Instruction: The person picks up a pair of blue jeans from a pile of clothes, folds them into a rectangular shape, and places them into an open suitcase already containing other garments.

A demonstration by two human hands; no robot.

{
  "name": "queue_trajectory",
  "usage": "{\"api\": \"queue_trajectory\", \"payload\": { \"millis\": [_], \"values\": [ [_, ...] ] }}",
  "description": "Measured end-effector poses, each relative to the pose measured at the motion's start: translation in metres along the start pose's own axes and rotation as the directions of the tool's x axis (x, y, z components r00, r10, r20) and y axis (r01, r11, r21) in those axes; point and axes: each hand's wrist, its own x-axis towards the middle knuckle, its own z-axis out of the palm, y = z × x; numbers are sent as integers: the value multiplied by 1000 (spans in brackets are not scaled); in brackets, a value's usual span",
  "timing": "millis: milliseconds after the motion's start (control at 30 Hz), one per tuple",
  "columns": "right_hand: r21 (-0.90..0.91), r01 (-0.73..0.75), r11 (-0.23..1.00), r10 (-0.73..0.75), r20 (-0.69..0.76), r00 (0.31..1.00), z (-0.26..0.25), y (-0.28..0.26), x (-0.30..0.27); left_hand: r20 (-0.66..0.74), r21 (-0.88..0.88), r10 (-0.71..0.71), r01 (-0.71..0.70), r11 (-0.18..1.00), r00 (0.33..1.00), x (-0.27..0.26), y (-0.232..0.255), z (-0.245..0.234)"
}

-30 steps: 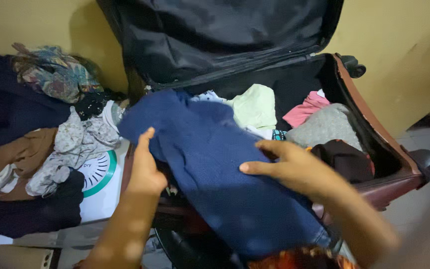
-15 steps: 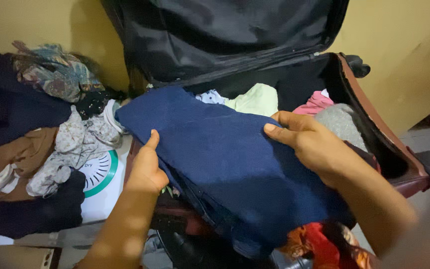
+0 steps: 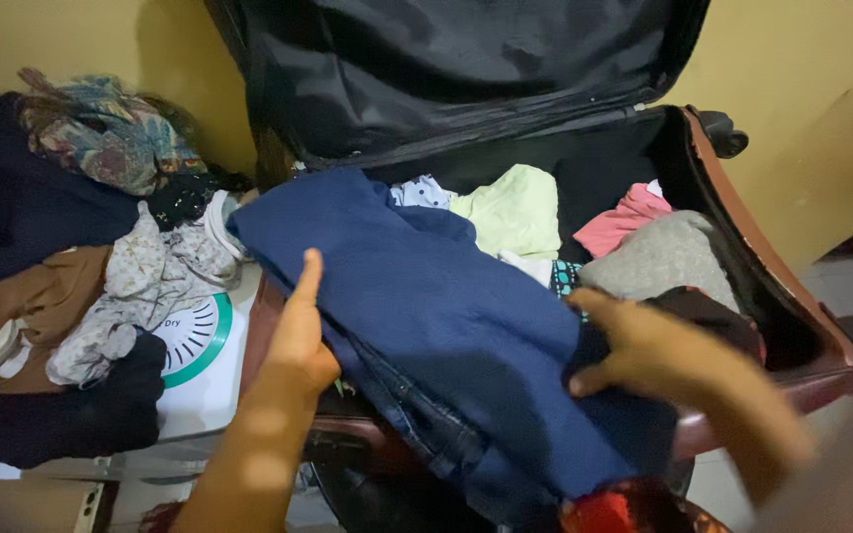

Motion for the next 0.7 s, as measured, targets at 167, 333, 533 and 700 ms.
{"api": "queue_trajectory", "payload": {
  "millis": [167,333,533,700],
  "values": [
    [-167,-55,984,52,-24,998,10,5,-1,112,98,-95,84,992,989,-5,5,19],
    [-81,-72,994,47,-276,960,-18,-24,-23,301,-43,-31,46,998,953,-30,22,53],
    [166,-101,981,166,-444,881,-25,-61,-37,545,-296,201,-37,955,814,-71,33,110],
    [494,-14,869,235,-388,891,-11,-73,-35,600,-497,456,-140,857,657,-92,36,129]
  ]
}}
